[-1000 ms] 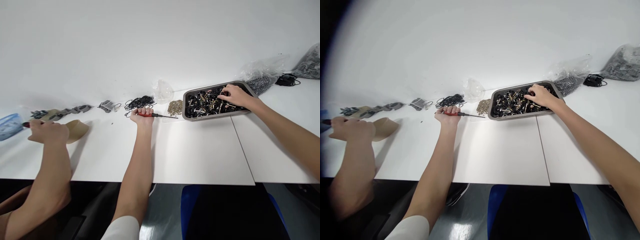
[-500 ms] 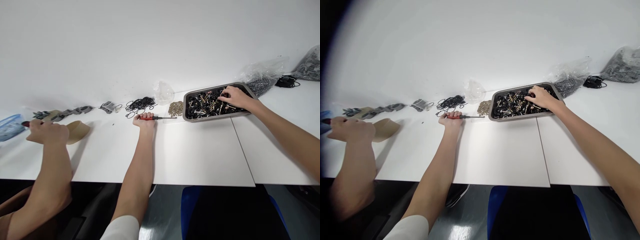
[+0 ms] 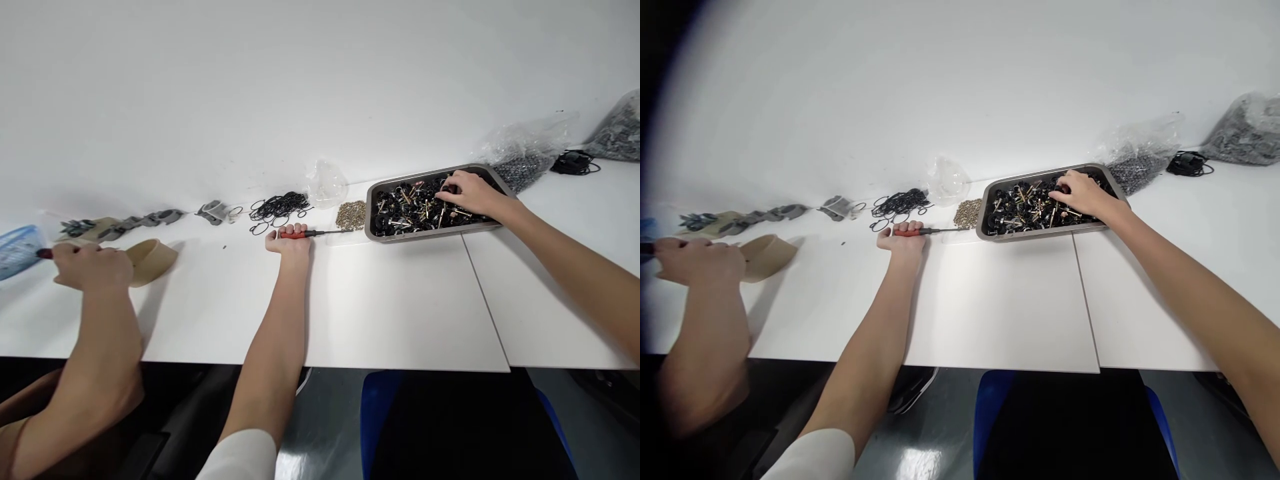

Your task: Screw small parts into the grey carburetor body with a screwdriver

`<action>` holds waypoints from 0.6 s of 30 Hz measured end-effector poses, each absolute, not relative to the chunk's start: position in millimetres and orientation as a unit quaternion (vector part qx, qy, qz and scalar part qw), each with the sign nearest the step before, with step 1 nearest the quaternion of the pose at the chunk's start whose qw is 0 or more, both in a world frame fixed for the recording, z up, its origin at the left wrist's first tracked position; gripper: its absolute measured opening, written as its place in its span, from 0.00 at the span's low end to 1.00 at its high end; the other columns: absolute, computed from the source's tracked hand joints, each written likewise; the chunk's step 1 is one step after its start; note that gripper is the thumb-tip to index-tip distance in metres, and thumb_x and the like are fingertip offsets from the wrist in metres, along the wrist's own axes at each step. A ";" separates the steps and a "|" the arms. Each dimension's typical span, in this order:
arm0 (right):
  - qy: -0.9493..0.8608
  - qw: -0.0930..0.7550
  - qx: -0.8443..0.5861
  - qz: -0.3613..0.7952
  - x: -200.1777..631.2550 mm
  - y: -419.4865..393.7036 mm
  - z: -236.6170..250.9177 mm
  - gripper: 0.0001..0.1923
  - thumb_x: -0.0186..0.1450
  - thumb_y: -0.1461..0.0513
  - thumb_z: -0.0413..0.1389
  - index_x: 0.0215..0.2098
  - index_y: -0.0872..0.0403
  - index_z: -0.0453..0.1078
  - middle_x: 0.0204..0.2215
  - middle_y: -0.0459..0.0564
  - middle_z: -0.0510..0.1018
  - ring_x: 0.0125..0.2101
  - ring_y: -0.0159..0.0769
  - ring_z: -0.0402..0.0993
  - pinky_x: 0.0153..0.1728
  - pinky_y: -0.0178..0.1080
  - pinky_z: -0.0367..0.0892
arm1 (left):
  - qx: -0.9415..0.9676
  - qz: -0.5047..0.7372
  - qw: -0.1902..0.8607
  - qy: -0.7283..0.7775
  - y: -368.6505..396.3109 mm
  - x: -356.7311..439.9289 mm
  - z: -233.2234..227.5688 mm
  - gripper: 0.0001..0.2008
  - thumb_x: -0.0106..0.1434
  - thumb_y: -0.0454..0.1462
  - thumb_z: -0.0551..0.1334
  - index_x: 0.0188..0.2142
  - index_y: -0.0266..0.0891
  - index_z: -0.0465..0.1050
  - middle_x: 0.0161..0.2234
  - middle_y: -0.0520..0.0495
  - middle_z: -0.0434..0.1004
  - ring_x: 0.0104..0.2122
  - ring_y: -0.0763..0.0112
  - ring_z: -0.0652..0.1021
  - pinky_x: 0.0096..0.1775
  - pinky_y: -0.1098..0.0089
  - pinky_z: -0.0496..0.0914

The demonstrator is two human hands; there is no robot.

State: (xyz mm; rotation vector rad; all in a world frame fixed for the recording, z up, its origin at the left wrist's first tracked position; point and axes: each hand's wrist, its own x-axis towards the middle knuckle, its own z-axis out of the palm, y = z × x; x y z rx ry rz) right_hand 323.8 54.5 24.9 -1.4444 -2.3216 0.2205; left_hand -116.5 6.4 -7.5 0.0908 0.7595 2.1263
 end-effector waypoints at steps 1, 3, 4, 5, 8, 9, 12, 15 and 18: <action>-0.830 0.198 -0.516 0.079 323.7 54.1 25.1 0.25 0.68 0.44 0.52 0.44 0.55 0.77 0.45 0.62 0.78 0.42 0.51 0.73 0.47 0.52 0.68 | 0.033 0.851 0.429 0.302 6.2 -116.2 -7.1 0.14 0.69 0.42 0.41 0.26 0.43 0.43 0.19 0.56 0.44 0.16 0.74 0.54 0.21 0.71 0.55; -0.829 0.198 -0.517 0.081 323.5 53.5 25.5 0.25 0.68 0.45 0.52 0.44 0.55 0.77 0.45 0.62 0.78 0.42 0.51 0.73 0.46 0.52 0.68 | 0.033 0.851 0.431 0.298 6.2 -116.5 -6.9 0.15 0.69 0.42 0.41 0.26 0.43 0.44 0.19 0.56 0.44 0.16 0.74 0.54 0.21 0.72 0.55; -0.828 0.197 -0.518 0.082 323.4 53.2 25.7 0.25 0.68 0.45 0.52 0.44 0.55 0.77 0.45 0.62 0.78 0.41 0.51 0.73 0.46 0.52 0.68 | 0.036 0.852 0.431 0.296 6.5 -117.2 -7.1 0.15 0.69 0.42 0.41 0.26 0.43 0.44 0.19 0.56 0.44 0.16 0.74 0.54 0.22 0.72 0.56; -0.828 0.196 -0.519 0.084 323.3 53.0 25.7 0.25 0.68 0.45 0.52 0.44 0.55 0.77 0.45 0.63 0.78 0.41 0.51 0.73 0.46 0.52 0.68 | 0.041 0.853 0.430 0.293 7.1 -118.1 -7.6 0.15 0.69 0.42 0.41 0.26 0.43 0.45 0.19 0.56 0.45 0.16 0.74 0.54 0.22 0.72 0.56; -0.827 0.195 -0.520 0.082 323.2 53.1 25.6 0.25 0.68 0.45 0.52 0.45 0.56 0.77 0.46 0.63 0.78 0.41 0.51 0.74 0.47 0.52 0.68 | 0.070 0.852 0.429 0.294 9.6 -122.0 -9.5 0.15 0.69 0.42 0.43 0.25 0.43 0.44 0.19 0.56 0.44 0.17 0.75 0.53 0.22 0.72 0.56; -0.828 0.196 -0.519 0.081 323.2 53.3 25.3 0.25 0.69 0.45 0.52 0.45 0.55 0.77 0.46 0.62 0.78 0.42 0.51 0.74 0.47 0.52 0.68 | 0.083 0.850 0.427 0.297 10.4 -123.1 -10.0 0.16 0.69 0.43 0.44 0.25 0.43 0.43 0.19 0.56 0.44 0.17 0.75 0.53 0.22 0.72 0.56; -0.830 0.201 -0.515 0.079 323.7 54.6 24.2 0.24 0.69 0.45 0.52 0.44 0.54 0.77 0.45 0.62 0.78 0.42 0.51 0.74 0.48 0.52 0.68 | 0.099 0.848 0.429 0.295 12.0 -125.1 -10.4 0.17 0.70 0.44 0.44 0.25 0.43 0.43 0.19 0.56 0.44 0.17 0.75 0.54 0.22 0.72 0.57; -0.830 0.204 -0.513 0.078 324.6 56.3 22.7 0.24 0.69 0.45 0.53 0.44 0.54 0.77 0.45 0.62 0.78 0.42 0.51 0.74 0.48 0.53 0.69 | 0.084 0.852 0.430 0.286 12.4 -125.7 -10.8 0.17 0.71 0.43 0.42 0.25 0.43 0.45 0.19 0.56 0.45 0.17 0.74 0.55 0.23 0.72 0.58; -0.831 0.208 -0.510 0.078 325.6 57.9 21.2 0.24 0.69 0.44 0.53 0.45 0.54 0.78 0.45 0.62 0.78 0.42 0.51 0.74 0.48 0.53 0.69 | 0.094 0.849 0.421 0.304 13.5 -126.6 -13.2 0.17 0.70 0.43 0.44 0.25 0.43 0.44 0.19 0.56 0.45 0.17 0.74 0.56 0.23 0.72 0.59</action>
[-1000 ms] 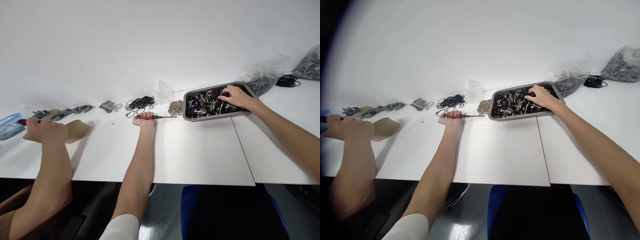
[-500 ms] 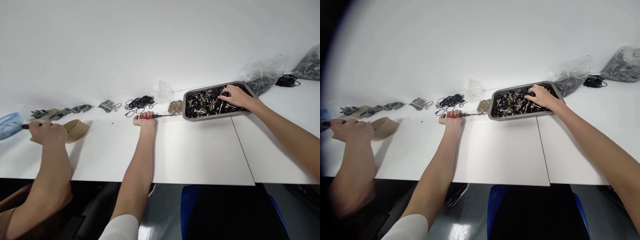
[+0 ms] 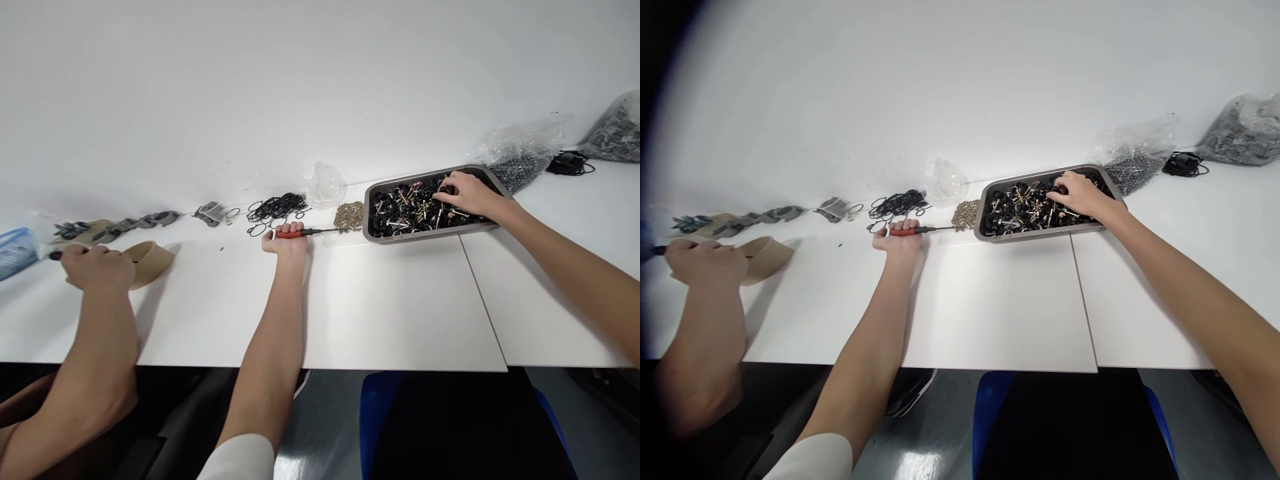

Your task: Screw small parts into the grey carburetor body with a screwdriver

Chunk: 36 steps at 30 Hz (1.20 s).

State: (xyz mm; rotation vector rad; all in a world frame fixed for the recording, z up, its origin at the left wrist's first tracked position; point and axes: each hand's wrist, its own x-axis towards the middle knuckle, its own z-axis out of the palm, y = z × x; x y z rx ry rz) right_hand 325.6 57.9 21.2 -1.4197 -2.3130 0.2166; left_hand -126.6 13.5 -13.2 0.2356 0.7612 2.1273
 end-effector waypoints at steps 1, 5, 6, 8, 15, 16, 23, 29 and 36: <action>-0.832 0.209 -0.509 0.077 325.8 58.3 20.7 0.24 0.69 0.44 0.53 0.45 0.53 0.78 0.45 0.62 0.78 0.42 0.51 0.74 0.48 0.53 0.69 | 0.103 0.847 0.417 0.312 14.1 -126.8 -14.3 0.18 0.70 0.44 0.45 0.25 0.43 0.44 0.19 0.56 0.45 0.17 0.74 0.56 0.23 0.71 0.59; -0.831 0.211 -0.509 0.073 325.9 58.7 19.9 0.24 0.69 0.44 0.53 0.45 0.54 0.78 0.44 0.61 0.78 0.42 0.51 0.73 0.48 0.53 0.69 | 0.099 0.845 0.402 0.340 16.0 -125.3 -16.6 0.18 0.70 0.44 0.45 0.25 0.43 0.42 0.19 0.56 0.47 0.17 0.74 0.57 0.24 0.71 0.60; -0.831 0.210 -0.510 0.074 325.7 58.4 20.0 0.24 0.69 0.44 0.53 0.44 0.54 0.78 0.44 0.61 0.78 0.42 0.50 0.73 0.47 0.53 0.69 | 0.083 0.846 0.400 0.342 16.1 -124.3 -16.3 0.18 0.71 0.44 0.44 0.25 0.43 0.43 0.19 0.56 0.48 0.17 0.74 0.58 0.25 0.71 0.61; -0.829 0.210 -0.513 0.078 325.1 57.5 20.5 0.24 0.69 0.44 0.53 0.44 0.54 0.78 0.45 0.61 0.78 0.41 0.50 0.73 0.47 0.53 0.69 | 0.046 0.851 0.400 0.337 16.1 -122.4 -15.0 0.17 0.71 0.43 0.42 0.25 0.43 0.44 0.19 0.55 0.49 0.17 0.74 0.58 0.25 0.70 0.61; -0.827 0.209 -0.516 0.085 323.4 54.6 22.6 0.23 0.69 0.45 0.53 0.43 0.55 0.77 0.44 0.62 0.77 0.43 0.51 0.74 0.47 0.52 0.68 | 0.054 0.857 0.404 0.316 17.9 -122.1 -15.5 0.16 0.69 0.42 0.43 0.25 0.43 0.44 0.19 0.55 0.49 0.16 0.74 0.58 0.24 0.70 0.60; -0.826 0.209 -0.517 0.084 323.3 54.3 22.9 0.23 0.69 0.45 0.53 0.43 0.55 0.77 0.44 0.62 0.77 0.43 0.51 0.74 0.47 0.52 0.68 | 0.059 0.855 0.407 0.315 18.1 -122.4 -16.2 0.16 0.69 0.41 0.43 0.25 0.43 0.44 0.19 0.55 0.49 0.16 0.74 0.58 0.25 0.70 0.60; -0.827 0.206 -0.517 0.080 323.0 53.8 23.7 0.24 0.69 0.45 0.53 0.43 0.55 0.77 0.44 0.61 0.77 0.41 0.50 0.73 0.47 0.51 0.69 | 0.072 0.852 0.412 0.314 16.8 -123.0 -16.5 0.16 0.68 0.41 0.45 0.24 0.43 0.43 0.19 0.55 0.48 0.17 0.75 0.58 0.24 0.71 0.61; -0.828 0.210 -0.514 0.081 323.5 54.8 22.8 0.24 0.68 0.45 0.53 0.44 0.54 0.77 0.44 0.61 0.77 0.42 0.51 0.73 0.47 0.52 0.68 | 0.120 0.845 0.398 0.337 15.4 -120.9 -14.1 0.17 0.66 0.41 0.49 0.25 0.41 0.41 0.19 0.56 0.45 0.16 0.77 0.56 0.24 0.72 0.60; -0.829 0.208 -0.512 0.083 323.2 52.6 24.5 0.23 0.68 0.45 0.53 0.44 0.55 0.77 0.45 0.61 0.77 0.42 0.50 0.73 0.48 0.51 0.68 | 0.070 0.852 0.409 0.317 12.0 -117.0 -7.8 0.13 0.66 0.40 0.44 0.25 0.42 0.43 0.19 0.55 0.47 0.17 0.74 0.57 0.23 0.71 0.60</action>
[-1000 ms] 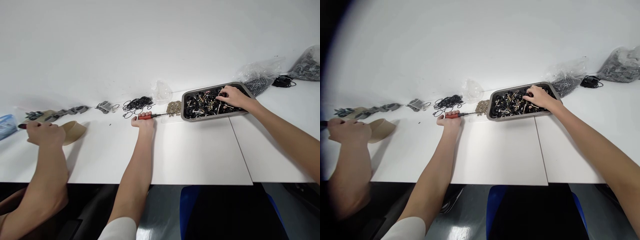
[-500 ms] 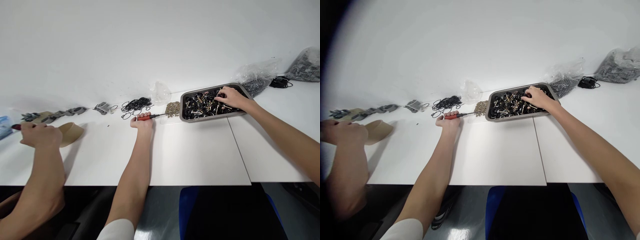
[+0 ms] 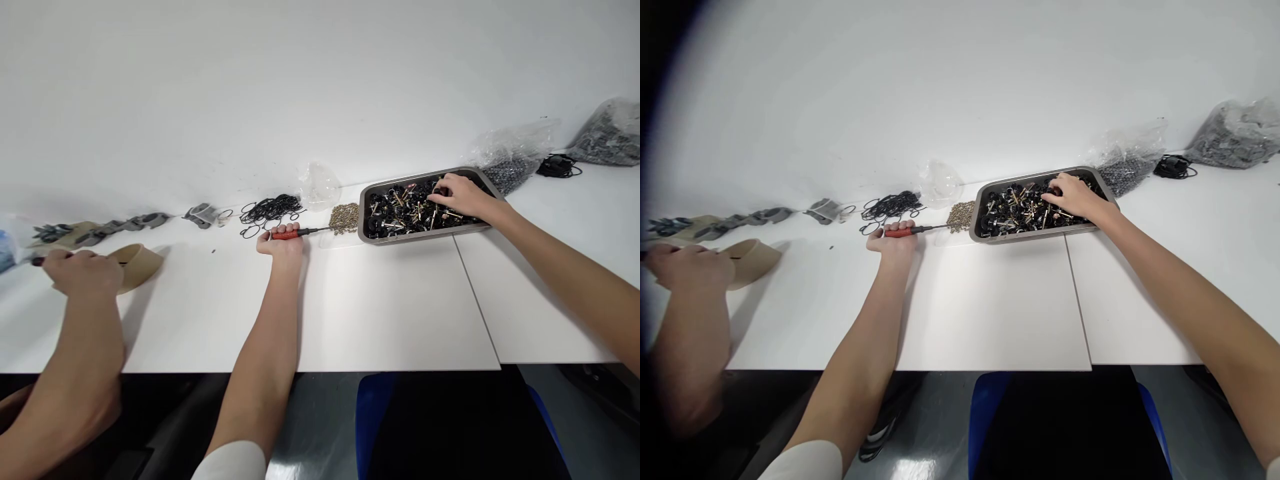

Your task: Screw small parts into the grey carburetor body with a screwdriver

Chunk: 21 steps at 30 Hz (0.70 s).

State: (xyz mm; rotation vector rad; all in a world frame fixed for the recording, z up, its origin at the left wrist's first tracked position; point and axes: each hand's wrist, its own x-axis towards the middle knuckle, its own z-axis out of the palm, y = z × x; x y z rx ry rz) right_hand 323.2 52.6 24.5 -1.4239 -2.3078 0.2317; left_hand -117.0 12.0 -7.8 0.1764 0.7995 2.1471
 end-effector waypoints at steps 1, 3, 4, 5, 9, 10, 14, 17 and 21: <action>-0.829 0.208 -0.512 0.084 323.2 52.3 24.8 0.24 0.68 0.45 0.53 0.44 0.55 0.77 0.45 0.61 0.77 0.42 0.50 0.73 0.48 0.51 0.68 | 0.070 0.851 0.411 0.320 11.6 -116.8 -7.1 0.13 0.66 0.40 0.44 0.25 0.42 0.43 0.19 0.55 0.47 0.17 0.74 0.58 0.23 0.71 0.61; -0.827 0.209 -0.515 0.085 323.2 52.0 25.0 0.24 0.69 0.44 0.52 0.45 0.55 0.77 0.45 0.62 0.77 0.42 0.50 0.73 0.47 0.51 0.68 | 0.075 0.848 0.415 0.320 10.9 -116.2 -5.8 0.13 0.66 0.40 0.45 0.26 0.42 0.44 0.19 0.55 0.48 0.17 0.74 0.58 0.24 0.71 0.61; -0.826 0.210 -0.516 0.086 323.3 52.0 24.9 0.25 0.69 0.44 0.52 0.45 0.55 0.77 0.45 0.62 0.77 0.42 0.50 0.74 0.48 0.51 0.68 | 0.077 0.849 0.416 0.317 10.5 -115.8 -5.0 0.13 0.66 0.40 0.45 0.26 0.42 0.44 0.19 0.55 0.48 0.17 0.74 0.58 0.24 0.71 0.61; -0.826 0.210 -0.516 0.087 323.4 52.1 24.8 0.25 0.69 0.44 0.52 0.45 0.55 0.77 0.45 0.61 0.77 0.42 0.50 0.74 0.48 0.51 0.68 | 0.079 0.851 0.417 0.310 10.1 -115.2 -4.0 0.13 0.65 0.40 0.46 0.26 0.42 0.44 0.19 0.55 0.48 0.16 0.74 0.57 0.24 0.71 0.61; -0.827 0.209 -0.514 0.085 323.4 52.6 24.7 0.24 0.69 0.44 0.53 0.44 0.54 0.77 0.45 0.61 0.77 0.42 0.50 0.73 0.47 0.51 0.68 | 0.071 0.858 0.419 0.290 8.5 -111.5 2.2 0.12 0.64 0.39 0.47 0.26 0.43 0.44 0.19 0.55 0.47 0.17 0.73 0.56 0.24 0.70 0.61; -0.827 0.209 -0.515 0.086 323.3 52.5 24.9 0.23 0.69 0.45 0.53 0.43 0.54 0.77 0.45 0.61 0.77 0.42 0.50 0.73 0.47 0.51 0.68 | 0.069 0.857 0.419 0.291 8.0 -110.3 4.1 0.12 0.65 0.39 0.46 0.26 0.43 0.44 0.19 0.55 0.47 0.17 0.73 0.56 0.24 0.70 0.60; -0.826 0.208 -0.516 0.086 322.3 51.3 26.0 0.23 0.69 0.45 0.53 0.42 0.55 0.76 0.44 0.61 0.76 0.41 0.50 0.73 0.46 0.51 0.68 | 0.058 0.856 0.417 0.301 5.7 -105.5 11.0 0.12 0.67 0.39 0.45 0.27 0.43 0.43 0.20 0.55 0.46 0.17 0.74 0.55 0.24 0.70 0.59; -0.826 0.207 -0.517 0.084 321.8 50.7 26.2 0.23 0.68 0.45 0.53 0.42 0.55 0.76 0.44 0.61 0.76 0.41 0.50 0.73 0.47 0.51 0.68 | 0.057 0.859 0.416 0.294 3.8 -102.3 14.8 0.12 0.67 0.38 0.45 0.27 0.43 0.43 0.20 0.56 0.45 0.17 0.74 0.55 0.24 0.70 0.58; -0.827 0.209 -0.516 0.083 321.8 50.5 26.0 0.22 0.68 0.45 0.53 0.41 0.54 0.76 0.44 0.60 0.76 0.41 0.49 0.73 0.47 0.51 0.68 | 0.059 0.859 0.419 0.287 2.4 -100.1 17.5 0.12 0.67 0.38 0.45 0.26 0.43 0.43 0.20 0.55 0.45 0.17 0.74 0.54 0.23 0.70 0.58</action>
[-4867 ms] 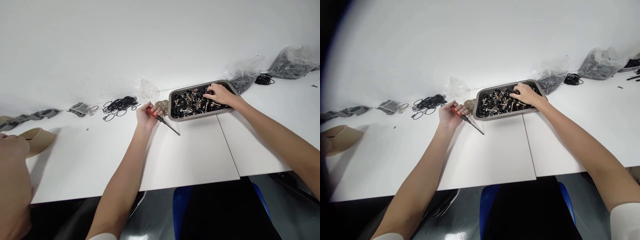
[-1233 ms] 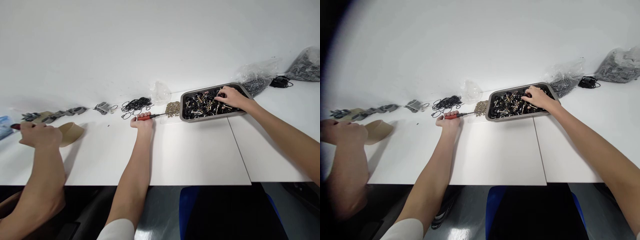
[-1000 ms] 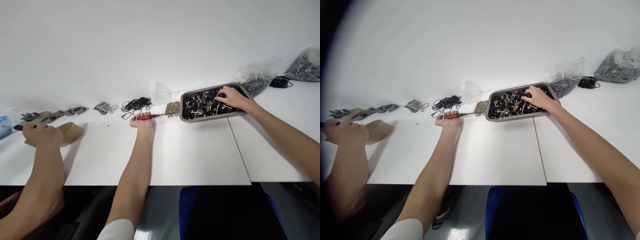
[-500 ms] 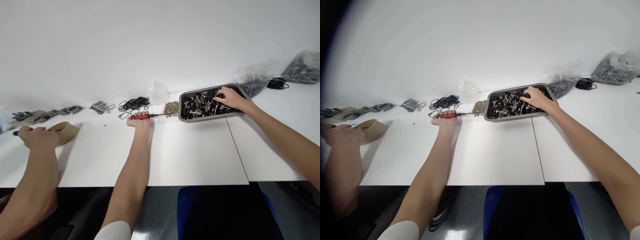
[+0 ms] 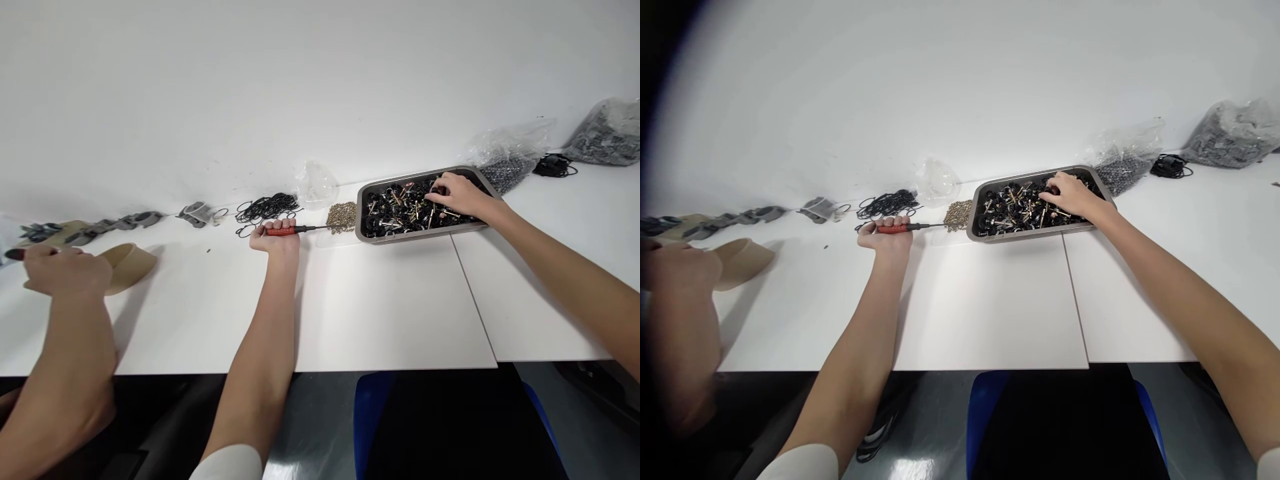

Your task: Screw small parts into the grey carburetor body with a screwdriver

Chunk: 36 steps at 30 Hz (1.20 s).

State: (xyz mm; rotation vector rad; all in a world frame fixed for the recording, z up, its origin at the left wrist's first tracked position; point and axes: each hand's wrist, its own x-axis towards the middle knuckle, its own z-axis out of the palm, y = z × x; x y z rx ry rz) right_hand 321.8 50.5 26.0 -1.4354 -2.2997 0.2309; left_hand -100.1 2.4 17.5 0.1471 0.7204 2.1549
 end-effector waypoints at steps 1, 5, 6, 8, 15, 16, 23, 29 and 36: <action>-0.827 0.210 -0.515 0.082 321.8 50.5 25.9 0.22 0.69 0.45 0.53 0.41 0.54 0.76 0.44 0.60 0.76 0.40 0.49 0.73 0.47 0.51 0.68 | 0.058 0.860 0.419 0.287 2.4 -100.3 17.4 0.12 0.67 0.38 0.44 0.26 0.43 0.43 0.20 0.55 0.45 0.17 0.74 0.54 0.23 0.70 0.58; -0.828 0.207 -0.515 0.081 321.9 50.6 26.2 0.23 0.69 0.45 0.52 0.42 0.55 0.77 0.44 0.61 0.76 0.41 0.49 0.73 0.47 0.51 0.68 | 0.065 0.857 0.421 0.290 4.4 -104.0 13.0 0.14 0.68 0.40 0.44 0.25 0.42 0.43 0.20 0.55 0.45 0.16 0.75 0.55 0.23 0.71 0.59; -0.827 0.206 -0.516 0.082 322.0 50.6 26.2 0.24 0.69 0.45 0.52 0.43 0.55 0.77 0.44 0.61 0.76 0.41 0.50 0.73 0.47 0.51 0.68 | 0.074 0.854 0.424 0.292 4.9 -105.4 11.2 0.15 0.68 0.40 0.45 0.25 0.42 0.43 0.19 0.55 0.45 0.16 0.75 0.56 0.23 0.71 0.59; -0.826 0.203 -0.519 0.083 322.0 50.7 26.2 0.24 0.69 0.45 0.52 0.44 0.56 0.77 0.44 0.62 0.76 0.41 0.50 0.73 0.47 0.51 0.68 | 0.092 0.847 0.432 0.296 5.2 -107.5 8.4 0.17 0.69 0.40 0.46 0.24 0.42 0.42 0.19 0.55 0.45 0.16 0.76 0.56 0.23 0.72 0.59; -0.828 0.205 -0.515 0.086 324.2 53.9 23.9 0.26 0.68 0.44 0.53 0.45 0.56 0.77 0.45 0.63 0.78 0.43 0.52 0.74 0.48 0.52 0.69 | 0.069 0.839 0.474 0.259 -5.1 -99.5 19.5 0.16 0.67 0.37 0.45 0.22 0.42 0.42 0.17 0.55 0.44 0.15 0.76 0.53 0.21 0.72 0.57; -0.828 0.205 -0.514 0.085 324.6 54.4 23.5 0.26 0.68 0.44 0.53 0.45 0.56 0.77 0.45 0.63 0.78 0.43 0.52 0.74 0.47 0.52 0.69 | 0.076 0.835 0.484 0.252 -7.4 -97.0 22.9 0.17 0.66 0.37 0.46 0.22 0.42 0.41 0.16 0.55 0.43 0.15 0.76 0.53 0.21 0.72 0.55; -0.831 0.201 -0.513 0.077 325.5 55.9 23.7 0.27 0.70 0.44 0.50 0.44 0.57 0.77 0.42 0.63 0.77 0.42 0.53 0.74 0.46 0.52 0.68 | 0.151 0.775 0.566 0.237 -22.6 -79.0 46.6 0.20 0.70 0.34 0.46 0.23 0.42 0.37 0.15 0.56 0.40 0.14 0.78 0.51 0.18 0.74 0.50; -0.838 0.199 -0.504 0.072 324.9 61.4 20.9 0.21 0.71 0.47 0.51 0.36 0.54 0.73 0.40 0.60 0.75 0.42 0.51 0.73 0.47 0.52 0.67 | 0.208 0.709 0.615 0.273 -28.3 -62.1 57.9 0.22 0.69 0.34 0.48 0.22 0.43 0.36 0.14 0.57 0.37 0.13 0.78 0.49 0.16 0.73 0.48; -0.837 0.230 -0.488 0.094 322.5 55.4 20.6 0.12 0.73 0.54 0.52 0.35 0.52 0.63 0.45 0.57 0.72 0.45 0.49 0.71 0.51 0.50 0.67 | 0.198 0.694 0.635 0.275 -28.7 -53.2 55.8 0.21 0.58 0.30 0.53 0.25 0.44 0.35 0.14 0.57 0.39 0.13 0.77 0.49 0.16 0.72 0.50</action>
